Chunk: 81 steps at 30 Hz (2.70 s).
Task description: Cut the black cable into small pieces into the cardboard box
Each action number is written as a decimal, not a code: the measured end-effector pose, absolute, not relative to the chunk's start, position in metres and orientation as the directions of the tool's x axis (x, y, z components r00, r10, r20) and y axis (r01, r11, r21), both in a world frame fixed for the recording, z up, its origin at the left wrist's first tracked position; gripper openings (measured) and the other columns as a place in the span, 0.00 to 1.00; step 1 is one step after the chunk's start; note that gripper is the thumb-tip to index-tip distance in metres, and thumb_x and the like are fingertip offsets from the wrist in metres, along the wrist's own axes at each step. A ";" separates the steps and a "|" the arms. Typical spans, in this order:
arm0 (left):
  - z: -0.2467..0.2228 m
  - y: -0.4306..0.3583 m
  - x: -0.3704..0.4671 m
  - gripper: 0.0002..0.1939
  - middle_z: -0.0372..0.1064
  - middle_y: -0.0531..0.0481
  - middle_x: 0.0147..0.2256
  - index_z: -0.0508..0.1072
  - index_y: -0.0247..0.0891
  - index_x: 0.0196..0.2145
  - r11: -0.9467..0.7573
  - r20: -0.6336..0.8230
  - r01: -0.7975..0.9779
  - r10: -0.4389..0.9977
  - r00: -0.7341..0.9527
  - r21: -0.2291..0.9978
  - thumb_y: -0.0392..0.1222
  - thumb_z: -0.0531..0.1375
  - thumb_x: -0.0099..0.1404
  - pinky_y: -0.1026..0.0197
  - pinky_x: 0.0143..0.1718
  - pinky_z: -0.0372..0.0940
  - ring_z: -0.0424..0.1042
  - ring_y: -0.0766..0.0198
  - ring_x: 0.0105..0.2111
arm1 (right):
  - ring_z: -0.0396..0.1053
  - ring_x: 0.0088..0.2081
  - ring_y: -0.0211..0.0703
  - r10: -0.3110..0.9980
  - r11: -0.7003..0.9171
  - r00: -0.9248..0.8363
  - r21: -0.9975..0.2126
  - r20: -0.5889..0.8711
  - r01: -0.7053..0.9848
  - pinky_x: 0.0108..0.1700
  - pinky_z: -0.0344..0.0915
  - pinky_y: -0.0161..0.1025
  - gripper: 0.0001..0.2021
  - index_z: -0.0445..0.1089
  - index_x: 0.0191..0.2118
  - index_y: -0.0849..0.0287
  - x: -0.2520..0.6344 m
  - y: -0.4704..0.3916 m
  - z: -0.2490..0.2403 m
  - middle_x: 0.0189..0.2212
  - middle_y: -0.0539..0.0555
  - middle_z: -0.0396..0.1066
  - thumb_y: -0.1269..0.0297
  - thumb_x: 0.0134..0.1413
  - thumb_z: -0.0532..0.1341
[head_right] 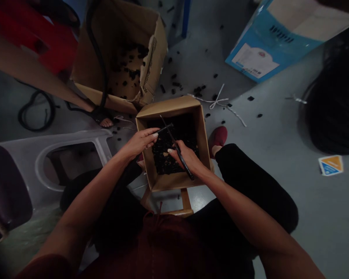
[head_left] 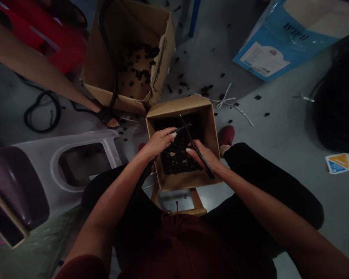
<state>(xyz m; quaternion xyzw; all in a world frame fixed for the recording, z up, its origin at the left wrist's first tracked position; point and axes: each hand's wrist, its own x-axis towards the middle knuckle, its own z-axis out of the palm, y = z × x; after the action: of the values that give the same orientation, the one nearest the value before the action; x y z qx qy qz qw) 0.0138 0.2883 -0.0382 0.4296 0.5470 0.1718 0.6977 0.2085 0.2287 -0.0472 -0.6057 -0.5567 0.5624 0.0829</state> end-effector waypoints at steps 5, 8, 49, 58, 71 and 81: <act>-0.037 0.288 0.015 0.17 0.59 0.55 0.24 0.70 0.34 0.46 0.561 -0.613 0.248 0.710 0.346 0.790 0.42 0.55 0.60 0.70 0.20 0.48 0.53 0.75 0.20 | 0.66 0.27 0.43 0.763 -0.385 -0.226 -0.706 -0.606 0.594 0.28 0.59 0.36 0.11 0.60 0.39 0.54 0.209 0.231 -0.044 0.25 0.50 0.68 0.55 0.53 0.53; -0.036 0.288 0.015 0.16 0.60 0.55 0.24 0.70 0.34 0.45 0.546 -0.606 0.263 0.718 0.343 0.795 0.43 0.55 0.60 0.70 0.20 0.49 0.54 0.75 0.19 | 0.65 0.26 0.42 0.761 -0.381 -0.203 -0.678 -0.616 0.629 0.28 0.58 0.36 0.09 0.60 0.39 0.54 0.209 0.232 -0.044 0.24 0.49 0.67 0.60 0.52 0.53; -0.032 0.287 0.017 0.18 0.59 0.54 0.19 0.65 0.33 0.24 0.555 -0.659 0.356 0.617 0.430 0.752 0.47 0.48 0.65 0.70 0.18 0.51 0.56 0.75 0.16 | 0.65 0.29 0.41 0.729 -0.183 -0.346 -0.655 -0.591 0.733 0.30 0.55 0.34 0.10 0.60 0.40 0.57 0.210 0.237 -0.042 0.29 0.52 0.67 0.58 0.54 0.52; -0.025 0.290 0.019 0.11 0.62 0.53 0.24 0.63 0.33 0.27 0.665 -0.693 0.253 0.560 0.455 0.703 0.40 0.50 0.64 0.70 0.17 0.52 0.56 0.76 0.16 | 0.66 0.33 0.44 0.745 -0.149 -0.344 -0.645 -0.572 0.750 0.34 0.57 0.36 0.12 0.61 0.42 0.57 0.214 0.238 -0.046 0.35 0.55 0.68 0.57 0.54 0.53; -0.034 0.283 0.019 0.12 0.67 0.52 0.24 0.70 0.34 0.27 0.108 -0.500 0.715 0.785 0.365 0.691 0.41 0.51 0.62 0.67 0.27 0.55 0.64 0.69 0.24 | 0.66 0.41 0.47 0.726 -0.166 -0.392 -0.698 -0.565 0.697 0.41 0.59 0.39 0.21 0.60 0.51 0.59 0.213 0.234 -0.055 0.41 0.58 0.67 0.53 0.55 0.54; -0.033 0.281 0.021 0.13 0.65 0.52 0.22 0.68 0.35 0.25 0.112 -0.498 0.721 0.794 0.349 0.684 0.42 0.50 0.63 0.66 0.28 0.54 0.63 0.68 0.25 | 0.67 0.31 0.45 0.720 -0.142 -0.333 -0.599 -0.609 0.788 0.30 0.56 0.34 0.17 0.62 0.44 0.57 0.210 0.234 -0.050 0.32 0.55 0.70 0.51 0.57 0.50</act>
<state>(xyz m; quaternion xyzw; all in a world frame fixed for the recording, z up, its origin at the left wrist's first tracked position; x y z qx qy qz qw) 0.0212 0.2812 -0.0328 0.6654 0.5693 0.0378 0.4814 0.2099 0.2338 -0.0502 -0.5763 -0.6539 0.4889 -0.0349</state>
